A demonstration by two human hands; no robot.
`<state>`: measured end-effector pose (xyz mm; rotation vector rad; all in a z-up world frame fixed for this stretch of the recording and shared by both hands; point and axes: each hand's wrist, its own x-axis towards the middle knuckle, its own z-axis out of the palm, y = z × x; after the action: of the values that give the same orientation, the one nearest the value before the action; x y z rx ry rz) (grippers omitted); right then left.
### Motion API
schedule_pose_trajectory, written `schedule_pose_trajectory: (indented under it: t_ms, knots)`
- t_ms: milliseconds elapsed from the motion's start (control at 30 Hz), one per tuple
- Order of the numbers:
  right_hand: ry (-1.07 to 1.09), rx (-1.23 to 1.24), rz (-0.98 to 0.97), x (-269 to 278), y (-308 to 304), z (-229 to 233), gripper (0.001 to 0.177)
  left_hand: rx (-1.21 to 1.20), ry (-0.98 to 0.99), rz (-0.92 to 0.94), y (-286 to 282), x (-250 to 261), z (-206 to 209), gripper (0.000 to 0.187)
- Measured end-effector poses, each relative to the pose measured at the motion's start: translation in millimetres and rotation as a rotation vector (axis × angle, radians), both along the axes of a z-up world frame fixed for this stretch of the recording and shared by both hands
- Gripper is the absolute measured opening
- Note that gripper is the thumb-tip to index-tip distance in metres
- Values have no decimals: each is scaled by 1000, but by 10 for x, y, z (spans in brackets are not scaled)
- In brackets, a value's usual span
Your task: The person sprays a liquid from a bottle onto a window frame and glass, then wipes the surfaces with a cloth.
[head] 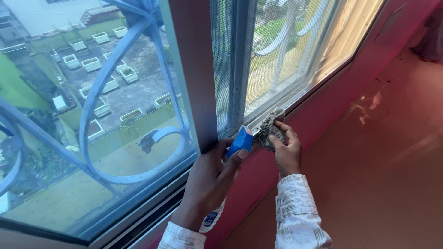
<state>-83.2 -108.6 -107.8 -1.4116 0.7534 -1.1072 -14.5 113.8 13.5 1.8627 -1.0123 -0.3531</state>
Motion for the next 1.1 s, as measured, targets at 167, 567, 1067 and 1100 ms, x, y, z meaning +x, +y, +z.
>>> schedule_pose_trajectory:
  t_ms: [167,567,1067,1100]
  knots:
    - [-35,32,66,-12,-21,-13,37,-35,27,12,7,-27,-1,59]
    - [-21,153,140,-65,317,34,34,12,104,-98,105,39,51,59]
    - [-55,125,203,-165,633,16,49,-7,186,-259,293,131,-18,57]
    - [-129,85,200,-154,603,4,51,3,172,-241,299,132,-8,57]
